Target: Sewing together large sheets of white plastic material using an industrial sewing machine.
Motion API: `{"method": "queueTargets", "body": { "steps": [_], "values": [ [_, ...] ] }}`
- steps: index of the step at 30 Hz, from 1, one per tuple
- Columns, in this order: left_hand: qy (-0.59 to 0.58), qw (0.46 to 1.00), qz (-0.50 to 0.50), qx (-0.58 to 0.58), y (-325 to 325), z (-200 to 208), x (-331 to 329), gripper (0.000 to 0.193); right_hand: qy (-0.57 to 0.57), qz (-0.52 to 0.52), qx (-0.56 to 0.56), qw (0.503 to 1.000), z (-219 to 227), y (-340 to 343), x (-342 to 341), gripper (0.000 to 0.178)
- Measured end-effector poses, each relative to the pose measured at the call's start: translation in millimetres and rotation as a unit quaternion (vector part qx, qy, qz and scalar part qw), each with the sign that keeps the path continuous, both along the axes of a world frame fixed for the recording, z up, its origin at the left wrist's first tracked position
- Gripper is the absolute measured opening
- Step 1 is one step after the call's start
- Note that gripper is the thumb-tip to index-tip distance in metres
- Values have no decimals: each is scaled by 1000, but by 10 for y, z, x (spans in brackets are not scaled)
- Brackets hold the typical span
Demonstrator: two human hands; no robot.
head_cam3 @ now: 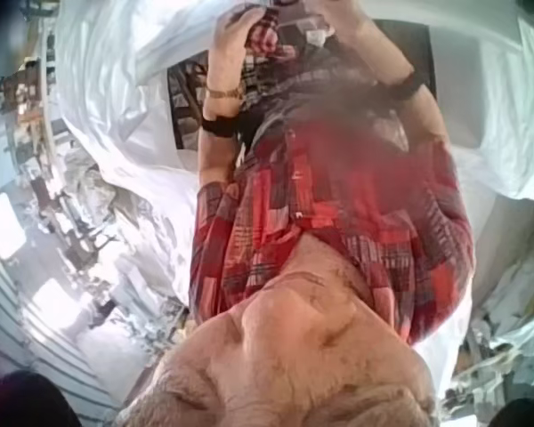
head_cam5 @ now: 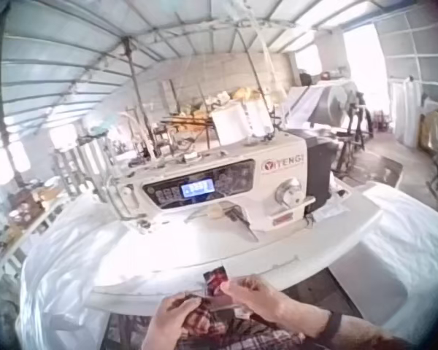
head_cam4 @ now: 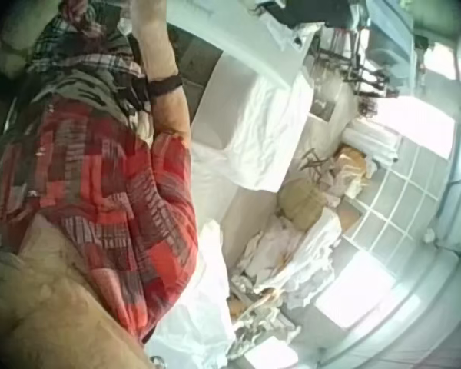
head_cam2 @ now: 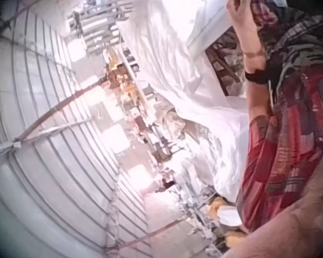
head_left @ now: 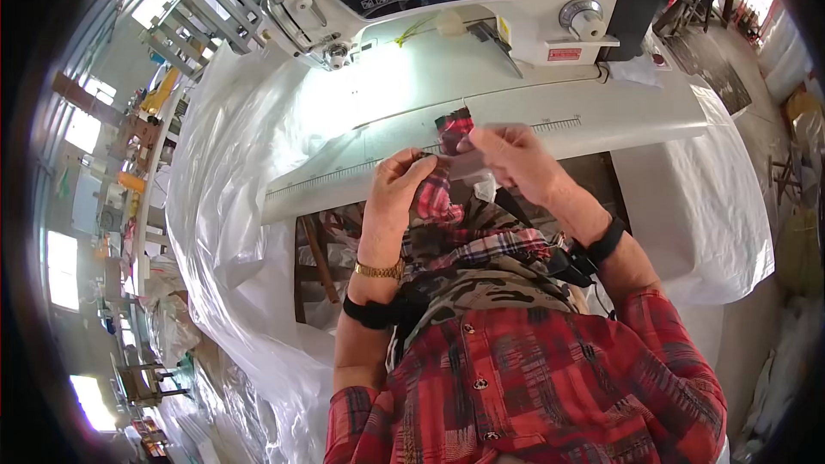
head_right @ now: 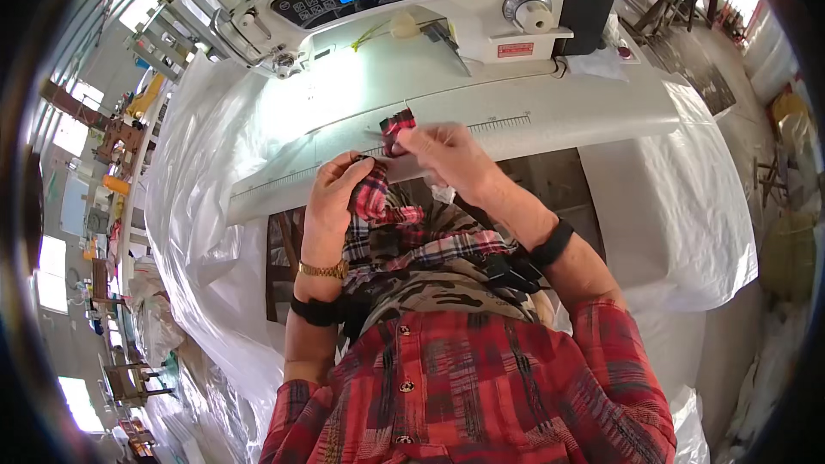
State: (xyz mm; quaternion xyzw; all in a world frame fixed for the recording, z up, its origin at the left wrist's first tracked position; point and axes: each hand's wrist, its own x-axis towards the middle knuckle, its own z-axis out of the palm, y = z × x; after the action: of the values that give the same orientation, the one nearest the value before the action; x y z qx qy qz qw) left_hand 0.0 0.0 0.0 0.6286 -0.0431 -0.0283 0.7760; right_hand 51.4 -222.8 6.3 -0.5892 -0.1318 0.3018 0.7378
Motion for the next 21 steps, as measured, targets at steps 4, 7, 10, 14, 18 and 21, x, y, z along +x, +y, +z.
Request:
{"method": "queueTargets", "body": {
  "steps": [4, 7, 10, 14, 18, 21],
  "values": [
    [21, 997, 28, 73, -4, 33, -224, 17, -257, -141, -96, 951, 210, -3, 105, 29],
    [31, 997, 24, 69, -86, 157, -446, 19, -479, -223, -271, 805, 152, 0, 314, 30],
    [-2, 983, 68, 169, 116, -214, -544, 18, -557, -225, -358, 715, -9, -17, 493, 29],
    [-24, 929, 126, 346, 594, -726, -668, 26, -640, -245, -413, 599, 53, 9, 375, 24],
    [5, 833, 203, 514, 1084, -1206, -840, 24, -731, -258, -297, 558, 136, 91, -116, 24],
    [24, 839, 224, 495, 1286, -1568, -965, 24, -679, -34, -284, 676, -162, 170, -585, 22]
  ]
}}
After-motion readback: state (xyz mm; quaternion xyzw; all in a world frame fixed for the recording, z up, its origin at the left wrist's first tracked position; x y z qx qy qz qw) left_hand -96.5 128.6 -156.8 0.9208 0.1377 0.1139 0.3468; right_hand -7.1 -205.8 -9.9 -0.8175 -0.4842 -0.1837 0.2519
